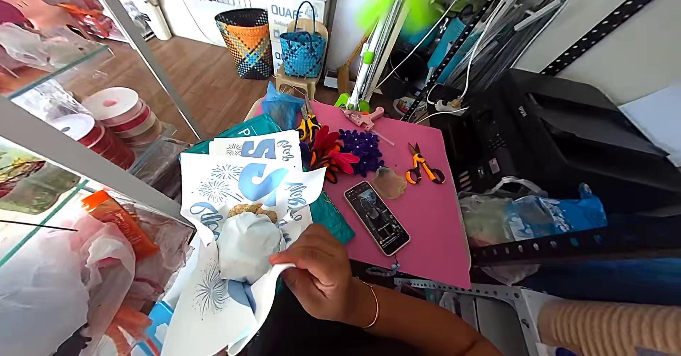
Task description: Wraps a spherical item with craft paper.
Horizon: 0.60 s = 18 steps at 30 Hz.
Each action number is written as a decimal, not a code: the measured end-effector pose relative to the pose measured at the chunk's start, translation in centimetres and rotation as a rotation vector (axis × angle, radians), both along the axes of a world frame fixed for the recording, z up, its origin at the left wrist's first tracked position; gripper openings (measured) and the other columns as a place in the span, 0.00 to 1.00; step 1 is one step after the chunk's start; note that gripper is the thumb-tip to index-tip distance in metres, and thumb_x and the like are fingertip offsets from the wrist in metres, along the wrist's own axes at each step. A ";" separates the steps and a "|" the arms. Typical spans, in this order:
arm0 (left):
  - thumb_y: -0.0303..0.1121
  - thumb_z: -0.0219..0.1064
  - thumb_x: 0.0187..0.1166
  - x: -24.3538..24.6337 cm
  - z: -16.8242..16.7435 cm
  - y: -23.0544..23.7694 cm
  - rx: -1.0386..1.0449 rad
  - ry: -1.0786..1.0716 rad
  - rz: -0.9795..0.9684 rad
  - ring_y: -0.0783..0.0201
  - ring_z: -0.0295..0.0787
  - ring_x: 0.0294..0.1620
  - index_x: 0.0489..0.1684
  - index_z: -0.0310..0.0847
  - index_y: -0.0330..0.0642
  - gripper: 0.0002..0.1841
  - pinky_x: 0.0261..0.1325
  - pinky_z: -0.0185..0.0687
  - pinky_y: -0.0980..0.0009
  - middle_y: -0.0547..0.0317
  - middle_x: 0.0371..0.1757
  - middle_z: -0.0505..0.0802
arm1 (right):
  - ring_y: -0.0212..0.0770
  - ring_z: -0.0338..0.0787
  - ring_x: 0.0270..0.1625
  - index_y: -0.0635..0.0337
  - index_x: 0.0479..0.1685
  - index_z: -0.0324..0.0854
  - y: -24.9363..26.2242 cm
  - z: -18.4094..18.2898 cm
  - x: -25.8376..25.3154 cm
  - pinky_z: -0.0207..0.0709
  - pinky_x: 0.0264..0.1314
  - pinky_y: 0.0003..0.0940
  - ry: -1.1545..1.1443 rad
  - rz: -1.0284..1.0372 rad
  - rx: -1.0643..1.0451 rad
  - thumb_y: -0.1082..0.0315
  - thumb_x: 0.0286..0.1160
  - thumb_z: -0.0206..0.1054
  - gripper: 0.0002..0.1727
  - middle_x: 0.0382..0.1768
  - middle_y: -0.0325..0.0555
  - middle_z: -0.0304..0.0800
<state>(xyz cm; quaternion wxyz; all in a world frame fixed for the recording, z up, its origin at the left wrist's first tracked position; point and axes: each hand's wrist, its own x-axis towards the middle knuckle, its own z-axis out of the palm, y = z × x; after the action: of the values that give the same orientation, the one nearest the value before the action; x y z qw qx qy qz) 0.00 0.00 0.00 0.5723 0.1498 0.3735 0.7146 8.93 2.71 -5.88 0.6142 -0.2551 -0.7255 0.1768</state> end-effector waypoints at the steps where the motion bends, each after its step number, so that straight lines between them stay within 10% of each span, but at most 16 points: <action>1: 0.14 0.33 0.83 -1.5 -2.0 -0.5 -0.070 0.159 -0.030 0.73 0.85 0.47 0.50 0.70 0.17 0.17 0.56 0.80 0.81 0.48 0.41 0.89 | 0.32 0.83 0.42 0.60 0.39 0.89 0.0 0.2 -0.5 0.73 0.53 0.27 0.023 -0.027 -0.028 0.64 0.81 0.65 0.10 0.33 0.40 0.90; 4: 0.16 0.53 0.76 -3.3 -5.4 -1.5 -0.060 0.189 -0.029 0.77 0.88 0.40 0.32 0.83 0.25 0.11 0.55 0.81 0.82 0.56 0.32 0.93 | 0.35 0.83 0.43 0.59 0.32 0.84 0.2 0.3 -2.0 0.73 0.55 0.33 0.054 -0.135 -0.099 0.65 0.76 0.66 0.08 0.30 0.40 0.86; 7: 0.34 0.57 0.87 -7.3 -13.6 -1.4 0.570 0.053 -0.429 0.80 0.87 0.64 0.58 0.90 0.44 0.15 0.72 0.75 0.80 0.69 0.57 0.95 | 0.37 0.82 0.46 0.58 0.38 0.81 0.4 -0.3 -3.4 0.73 0.55 0.34 0.136 -0.267 -0.093 0.67 0.70 0.69 0.06 0.35 0.44 0.85; 10: 0.43 0.71 0.74 -5.3 -11.0 -0.4 0.543 -0.318 -0.498 0.71 0.89 0.65 0.59 0.91 0.50 0.17 0.70 0.82 0.71 0.63 0.59 0.95 | 0.32 0.76 0.65 0.48 0.53 0.72 0.6 -1.0 -3.7 0.71 0.71 0.26 0.103 -0.338 -0.017 0.65 0.74 0.69 0.13 0.58 0.43 0.73; 15: 0.43 0.75 0.69 -5.0 -10.8 0.6 0.507 -0.432 -0.470 0.67 0.92 0.60 0.52 0.94 0.48 0.16 0.65 0.87 0.67 0.60 0.54 0.97 | 0.39 0.80 0.51 0.48 0.37 0.86 1.4 -1.5 -3.2 0.70 0.64 0.32 -0.162 -0.360 0.235 0.67 0.81 0.62 0.07 0.43 0.39 0.85; 18: 0.43 0.74 0.69 -5.2 -10.1 1.4 0.386 -0.552 -0.333 0.61 0.94 0.55 0.47 0.93 0.42 0.16 0.58 0.90 0.62 0.53 0.50 0.96 | 0.48 0.90 0.58 0.61 0.49 0.93 1.7 -2.4 -3.6 0.75 0.71 0.41 -0.245 -0.282 0.195 0.76 0.75 0.61 0.14 0.52 0.50 0.95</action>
<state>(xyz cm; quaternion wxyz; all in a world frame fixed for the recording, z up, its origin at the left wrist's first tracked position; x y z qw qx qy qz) -5.24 1.44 -10.12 0.7209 0.1153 0.0340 0.6826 5.28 4.42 -8.25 0.5619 -0.3130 -0.7655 -0.0143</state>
